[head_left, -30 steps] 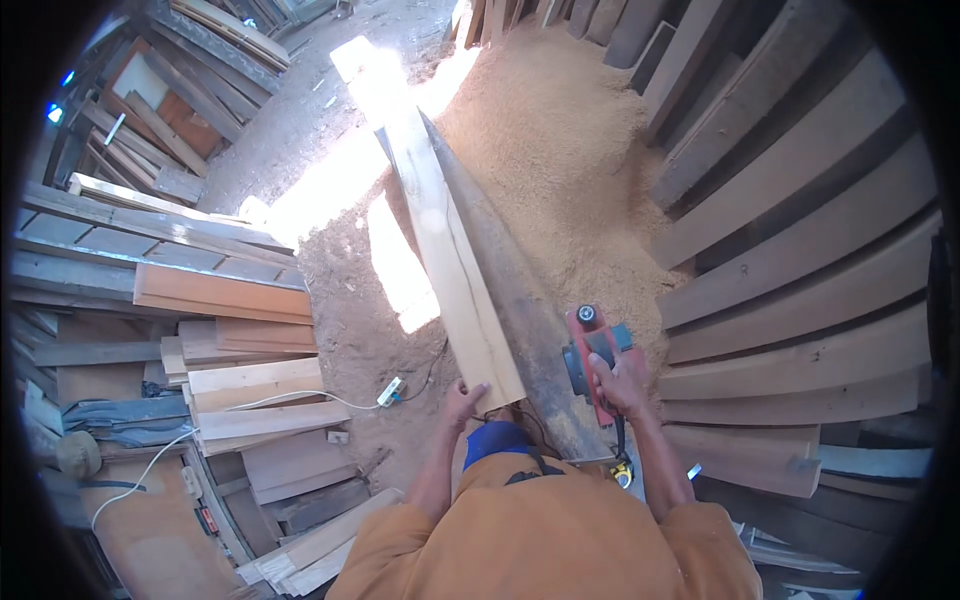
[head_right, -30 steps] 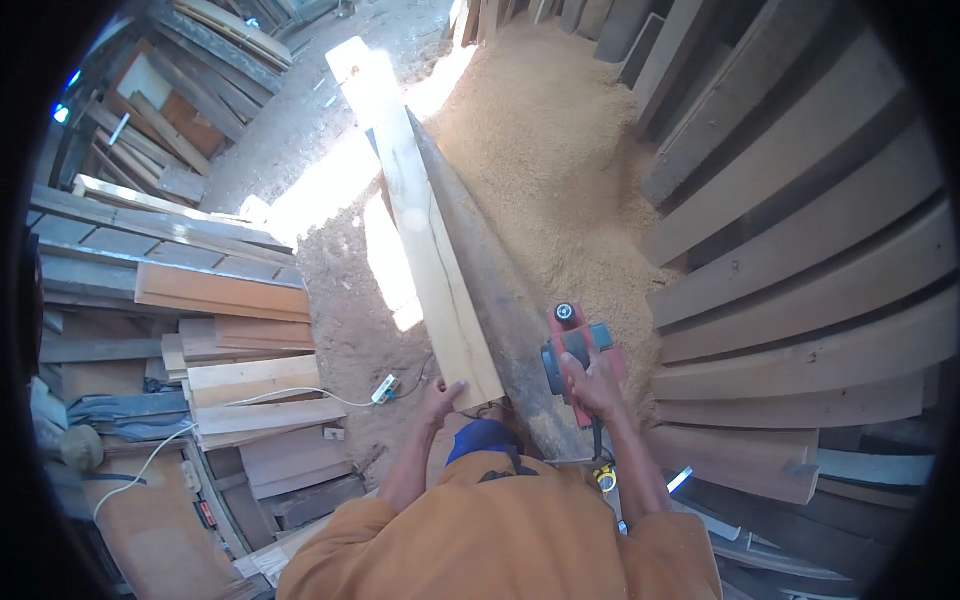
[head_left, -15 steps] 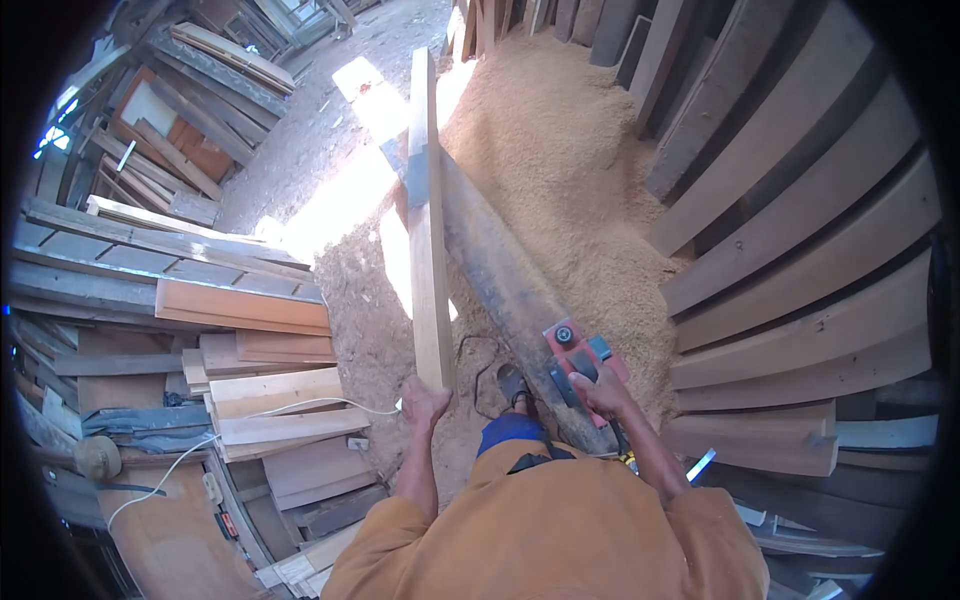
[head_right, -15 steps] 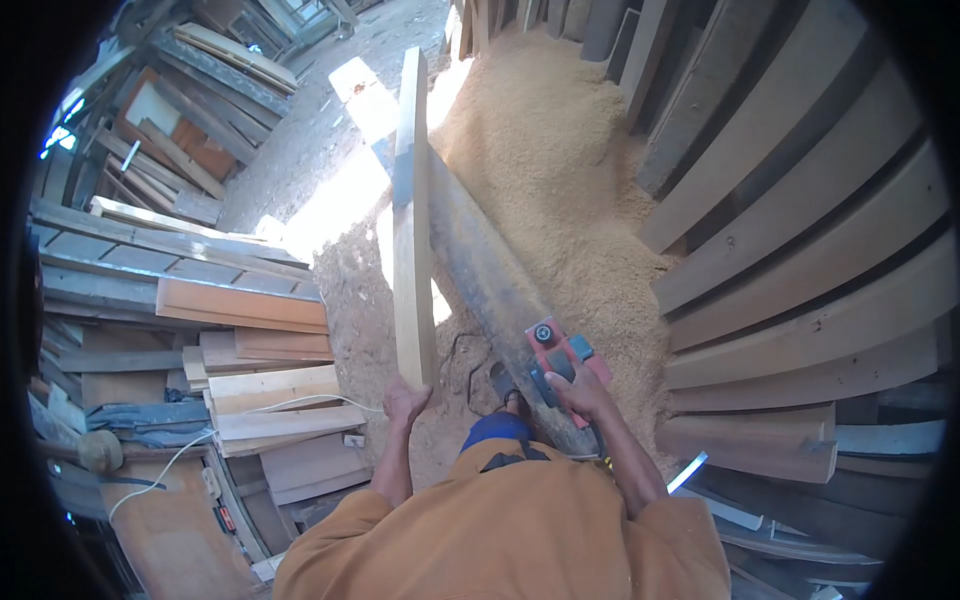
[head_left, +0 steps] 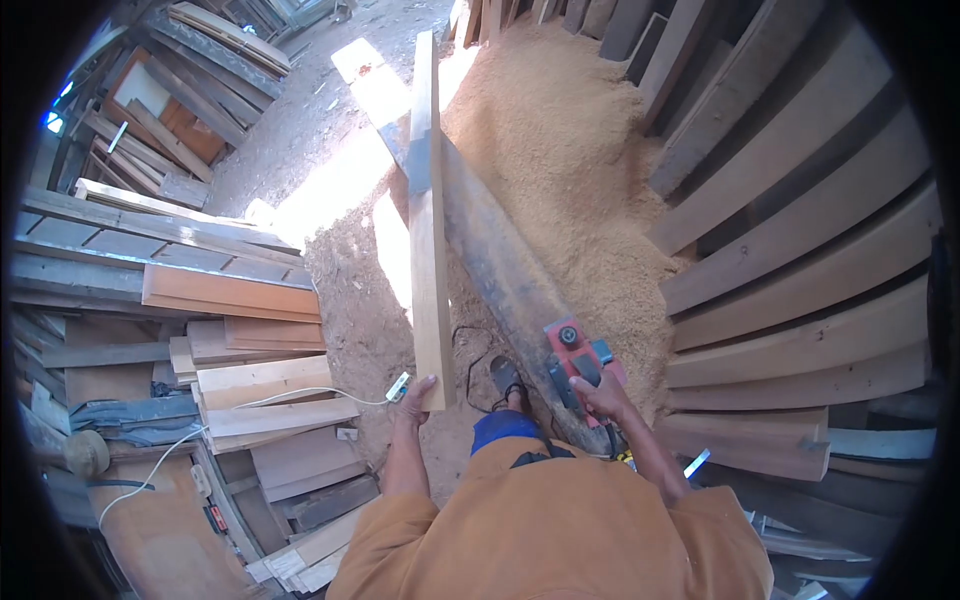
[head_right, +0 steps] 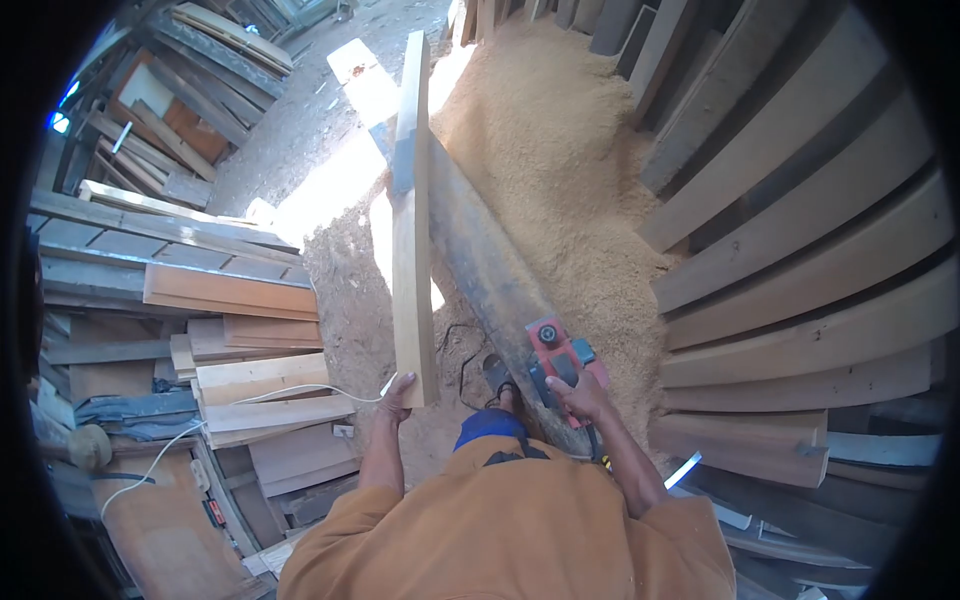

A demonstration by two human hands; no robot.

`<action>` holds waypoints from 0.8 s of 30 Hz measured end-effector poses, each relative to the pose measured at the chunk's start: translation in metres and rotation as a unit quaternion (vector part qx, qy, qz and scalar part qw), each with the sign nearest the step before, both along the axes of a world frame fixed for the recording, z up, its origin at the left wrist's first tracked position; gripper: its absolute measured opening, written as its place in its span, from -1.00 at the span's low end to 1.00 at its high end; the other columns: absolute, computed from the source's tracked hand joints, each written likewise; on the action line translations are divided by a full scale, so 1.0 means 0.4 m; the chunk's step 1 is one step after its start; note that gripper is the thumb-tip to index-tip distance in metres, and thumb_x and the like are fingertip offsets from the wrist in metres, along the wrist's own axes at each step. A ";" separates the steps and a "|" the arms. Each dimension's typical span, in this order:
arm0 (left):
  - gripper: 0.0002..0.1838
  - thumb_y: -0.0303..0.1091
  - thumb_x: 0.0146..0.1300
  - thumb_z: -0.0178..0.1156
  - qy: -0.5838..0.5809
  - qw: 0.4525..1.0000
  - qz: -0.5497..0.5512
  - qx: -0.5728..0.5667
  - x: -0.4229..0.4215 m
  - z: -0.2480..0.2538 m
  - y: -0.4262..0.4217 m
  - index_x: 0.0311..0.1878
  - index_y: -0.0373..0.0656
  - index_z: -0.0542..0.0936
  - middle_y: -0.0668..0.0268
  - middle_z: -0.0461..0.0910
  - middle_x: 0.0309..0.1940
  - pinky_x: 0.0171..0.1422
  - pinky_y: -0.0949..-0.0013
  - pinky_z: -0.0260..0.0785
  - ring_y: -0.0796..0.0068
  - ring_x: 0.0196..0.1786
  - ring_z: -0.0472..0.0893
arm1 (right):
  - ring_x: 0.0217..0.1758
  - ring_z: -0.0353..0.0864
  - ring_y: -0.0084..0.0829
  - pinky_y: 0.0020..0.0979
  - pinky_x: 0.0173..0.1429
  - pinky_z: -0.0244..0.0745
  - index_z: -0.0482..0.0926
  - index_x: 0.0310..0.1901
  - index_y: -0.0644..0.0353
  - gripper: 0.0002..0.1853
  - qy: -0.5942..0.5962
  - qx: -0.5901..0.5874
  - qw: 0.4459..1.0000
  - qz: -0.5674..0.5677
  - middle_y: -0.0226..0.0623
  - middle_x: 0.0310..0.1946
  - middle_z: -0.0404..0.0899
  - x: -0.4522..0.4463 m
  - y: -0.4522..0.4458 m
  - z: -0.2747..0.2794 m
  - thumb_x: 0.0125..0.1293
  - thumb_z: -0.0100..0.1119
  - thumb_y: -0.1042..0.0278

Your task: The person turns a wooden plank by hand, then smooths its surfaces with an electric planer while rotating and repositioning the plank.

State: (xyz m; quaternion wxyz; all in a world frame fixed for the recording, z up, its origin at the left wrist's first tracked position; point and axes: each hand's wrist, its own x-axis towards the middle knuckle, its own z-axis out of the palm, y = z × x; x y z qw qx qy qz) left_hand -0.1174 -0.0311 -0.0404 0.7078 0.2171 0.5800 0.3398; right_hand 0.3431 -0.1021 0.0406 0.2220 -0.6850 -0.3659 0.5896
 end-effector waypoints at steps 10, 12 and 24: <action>0.32 0.21 0.10 0.51 0.379 0.898 -0.176 0.139 0.192 0.010 -0.007 0.80 0.08 -0.07 -0.08 0.57 0.24 0.46 0.01 0.40 -0.03 0.25 0.60 | -0.56 0.58 -0.52 -0.37 -0.45 0.48 0.62 -0.39 0.19 -0.58 -0.001 -0.005 1.000 0.008 -0.42 -0.60 0.57 0.005 0.010 0.014 0.46 0.34 -0.02; 0.35 0.23 0.05 0.51 0.519 0.825 -0.206 0.084 0.276 0.100 -0.020 0.80 0.18 -0.10 -0.24 0.38 0.38 0.55 -0.16 0.22 -0.22 0.39 0.41 | -0.57 0.58 -0.53 -0.38 -0.46 0.47 0.61 -0.40 0.19 -0.58 -0.002 -0.010 1.000 0.010 -0.42 -0.60 0.57 0.005 0.013 0.014 0.46 0.35 -0.01; -0.16 0.23 0.33 0.28 0.581 0.792 -0.167 0.082 0.216 0.095 0.016 0.55 -0.03 0.39 -0.18 0.58 0.28 0.46 -0.22 0.33 -0.25 0.37 0.53 | -0.60 0.57 -0.51 -0.36 -0.54 0.43 0.63 -0.29 0.22 -0.61 0.005 -0.022 1.000 0.003 -0.39 -0.58 0.57 0.016 0.006 -0.006 0.44 0.38 0.01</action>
